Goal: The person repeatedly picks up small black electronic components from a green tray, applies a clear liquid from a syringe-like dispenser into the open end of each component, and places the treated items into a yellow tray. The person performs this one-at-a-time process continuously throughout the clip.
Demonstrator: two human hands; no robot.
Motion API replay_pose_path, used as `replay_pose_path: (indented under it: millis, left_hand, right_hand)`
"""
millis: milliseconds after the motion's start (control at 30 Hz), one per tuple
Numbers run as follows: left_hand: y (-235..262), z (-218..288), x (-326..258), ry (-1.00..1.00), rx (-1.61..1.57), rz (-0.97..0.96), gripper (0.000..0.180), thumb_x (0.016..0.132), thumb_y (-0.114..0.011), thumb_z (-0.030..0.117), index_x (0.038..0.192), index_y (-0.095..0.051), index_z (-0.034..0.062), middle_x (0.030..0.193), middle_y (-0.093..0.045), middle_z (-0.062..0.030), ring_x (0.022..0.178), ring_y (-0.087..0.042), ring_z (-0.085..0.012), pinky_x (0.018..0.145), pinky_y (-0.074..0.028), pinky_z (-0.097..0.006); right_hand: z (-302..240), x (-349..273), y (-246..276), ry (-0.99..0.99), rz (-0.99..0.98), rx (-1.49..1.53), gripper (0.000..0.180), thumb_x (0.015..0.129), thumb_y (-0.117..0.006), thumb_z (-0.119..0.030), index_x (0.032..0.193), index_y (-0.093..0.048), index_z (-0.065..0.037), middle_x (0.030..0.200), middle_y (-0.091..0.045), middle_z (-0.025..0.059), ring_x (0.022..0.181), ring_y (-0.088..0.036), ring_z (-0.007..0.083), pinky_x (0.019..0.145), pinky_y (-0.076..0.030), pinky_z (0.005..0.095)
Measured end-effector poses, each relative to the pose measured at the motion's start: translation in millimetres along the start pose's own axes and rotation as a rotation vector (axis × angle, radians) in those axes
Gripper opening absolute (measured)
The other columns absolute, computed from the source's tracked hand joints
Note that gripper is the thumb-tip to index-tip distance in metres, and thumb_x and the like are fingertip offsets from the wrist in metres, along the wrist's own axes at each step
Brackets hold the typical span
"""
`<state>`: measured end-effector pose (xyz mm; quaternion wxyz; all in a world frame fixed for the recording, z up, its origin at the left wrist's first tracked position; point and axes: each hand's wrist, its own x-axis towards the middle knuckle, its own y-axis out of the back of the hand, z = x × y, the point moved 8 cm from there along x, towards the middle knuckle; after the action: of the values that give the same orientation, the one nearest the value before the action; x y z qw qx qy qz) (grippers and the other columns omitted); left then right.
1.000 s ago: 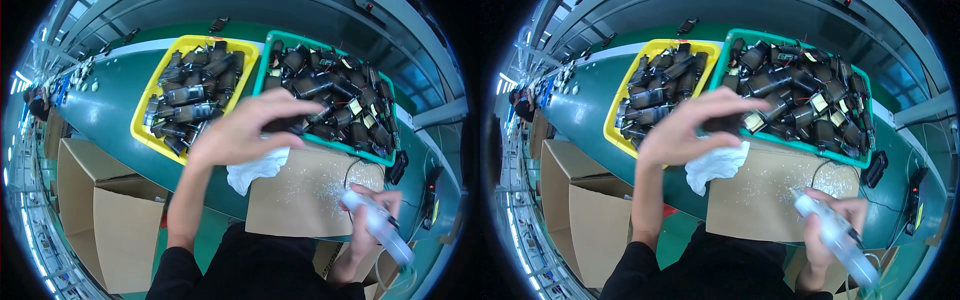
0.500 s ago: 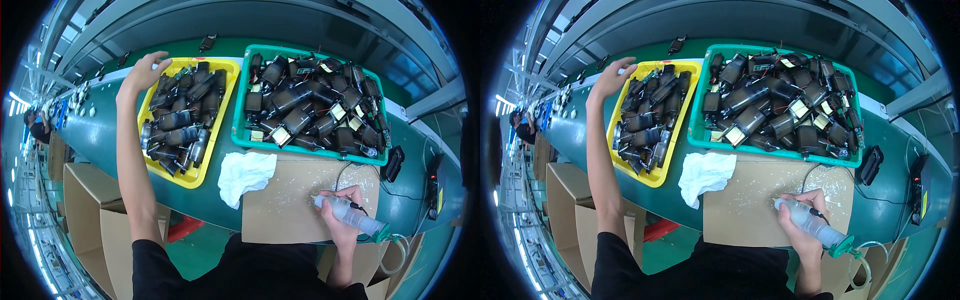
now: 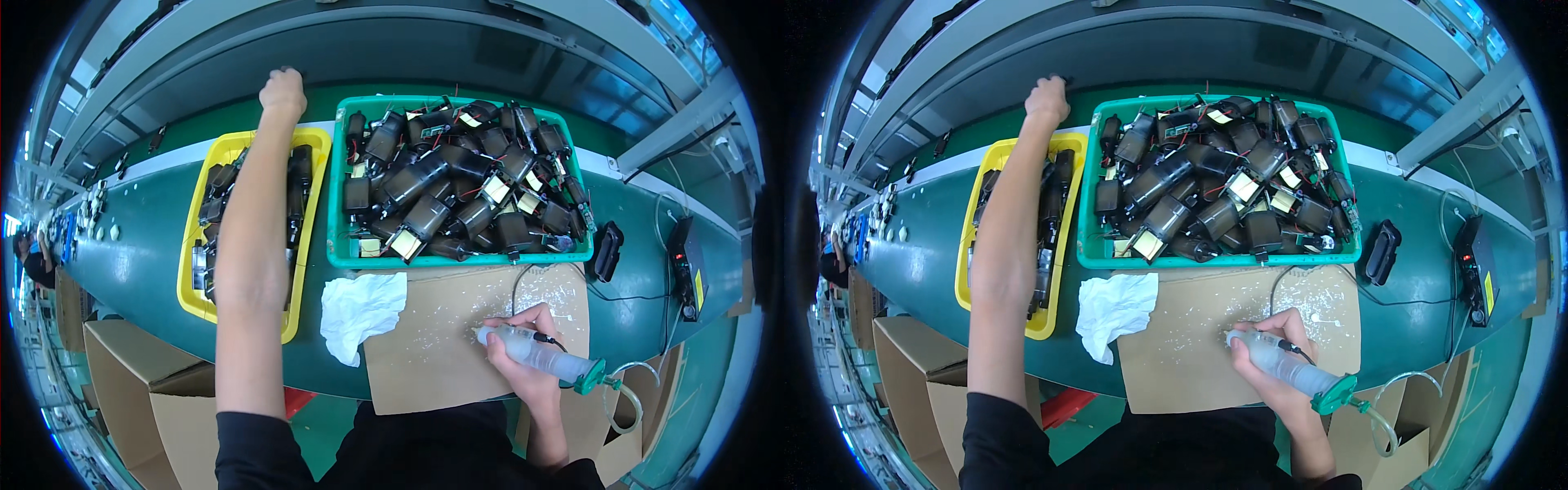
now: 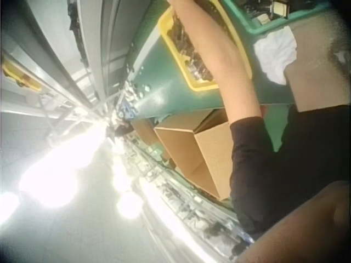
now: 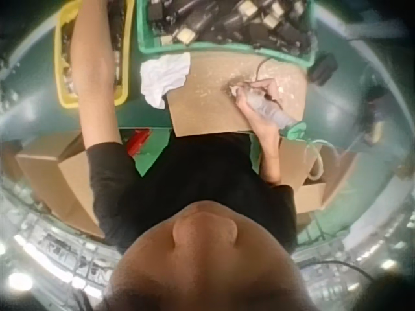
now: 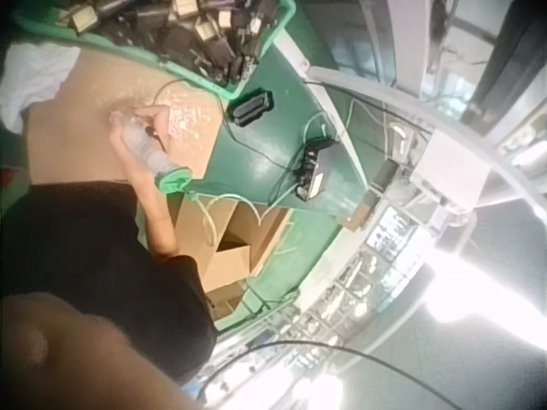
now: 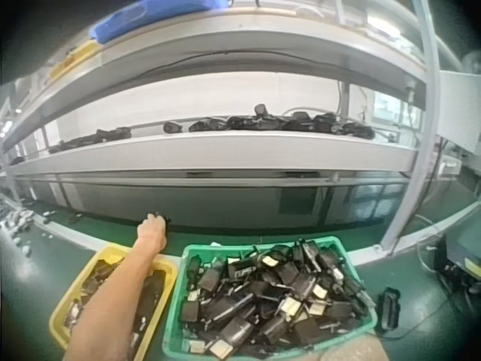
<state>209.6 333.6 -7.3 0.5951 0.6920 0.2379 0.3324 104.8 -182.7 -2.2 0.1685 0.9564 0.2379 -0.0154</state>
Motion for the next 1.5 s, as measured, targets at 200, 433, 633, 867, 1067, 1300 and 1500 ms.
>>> replay_pose_path:
  millis: [200,433,633,867,1067,1300,1500]
  left_hand:
    - [77.1,9.6,-59.6,-0.126,-1.097,-0.049,0.033,0.084,-0.06,0.019,0.111,-0.053,0.0005,0.099,-0.065,-0.0162,0.092,-0.066,-0.0206,0.074,-0.054,-0.03]
    - [111.5,91.0,-256.1,-0.272,-2.261,-0.86,0.054,0.099,-0.032,0.044,0.133,-0.036,0.0016,0.106,-0.057,-0.0089,0.081,-0.054,-0.0122,0.046,-0.037,-0.019]
    - [93.0,127.7,-319.0,-0.459,-2.403,-1.135,0.071,0.094,-0.044,0.046,0.138,-0.024,-0.0055,0.104,-0.048,-0.0104,0.088,-0.049,-0.0156,0.045,-0.042,-0.022]
    - [91.3,124.0,-338.2,-0.556,-2.342,-1.24,0.077,0.08,-0.068,0.04,0.125,-0.038,-0.0145,0.094,-0.055,-0.0199,0.065,-0.058,-0.0192,0.041,-0.045,-0.026]
    - [88.4,121.8,-340.9,-0.53,-2.288,-1.235,0.076,0.075,-0.073,0.041,0.114,-0.049,-0.0197,0.086,-0.059,-0.0181,0.059,-0.059,-0.019,0.039,-0.045,-0.026]
    - [87.1,120.5,-341.9,-0.528,-2.248,-1.253,0.077,0.074,-0.074,0.039,0.114,-0.049,-0.0208,0.087,-0.06,-0.0186,0.059,-0.06,-0.0184,0.042,-0.045,-0.025]
    - [84.8,120.8,-342.7,-0.574,-2.209,-1.274,0.078,0.073,-0.076,0.039,0.115,-0.049,-0.021,0.09,-0.061,-0.0199,0.058,-0.059,-0.0164,0.043,-0.044,-0.024]
  right_hand:
    - [-2.0,7.4,7.5,0.094,0.017,-0.052,0.027,0.073,-0.073,-0.006,0.089,-0.051,-0.003,0.082,-0.07,0.0104,0.073,-0.067,0.0127,0.067,-0.052,0.0254]
    - [-50.0,15.7,17.3,0.309,0.072,0.116,0.03,0.074,-0.073,-0.005,0.09,-0.049,0.0,0.087,-0.068,0.0187,0.08,-0.067,0.0182,0.071,-0.053,0.0268]
    - [-104.6,1.5,20.7,0.515,0.043,0.26,0.044,0.076,-0.074,-0.014,0.096,-0.038,0.001,0.092,-0.064,0.0266,0.088,-0.067,0.0263,0.074,-0.056,0.0329]
    - [-113.3,-2.6,0.5,0.367,0.207,0.146,0.066,0.072,-0.073,-0.056,0.091,-0.033,-0.006,0.082,-0.066,0.0216,0.072,-0.066,0.0223,0.069,-0.055,0.031]
    - [-109.1,-3.7,-5.8,0.282,0.253,0.151,0.07,0.071,-0.071,-0.06,0.089,-0.032,-0.006,0.077,-0.067,0.0159,0.071,-0.066,0.0183,0.069,-0.054,0.028]
    - [-110.8,-2.8,-6.8,0.301,0.247,0.12,0.071,0.07,-0.071,-0.061,0.088,-0.031,-0.005,0.075,-0.067,0.0148,0.068,-0.066,0.0175,0.067,-0.055,0.027]
    - [-110.1,-1.7,-7.9,0.353,0.197,0.147,0.069,0.07,-0.075,-0.055,0.089,-0.032,-0.005,0.075,-0.067,0.018,0.066,-0.067,0.0203,0.064,-0.056,0.0281]
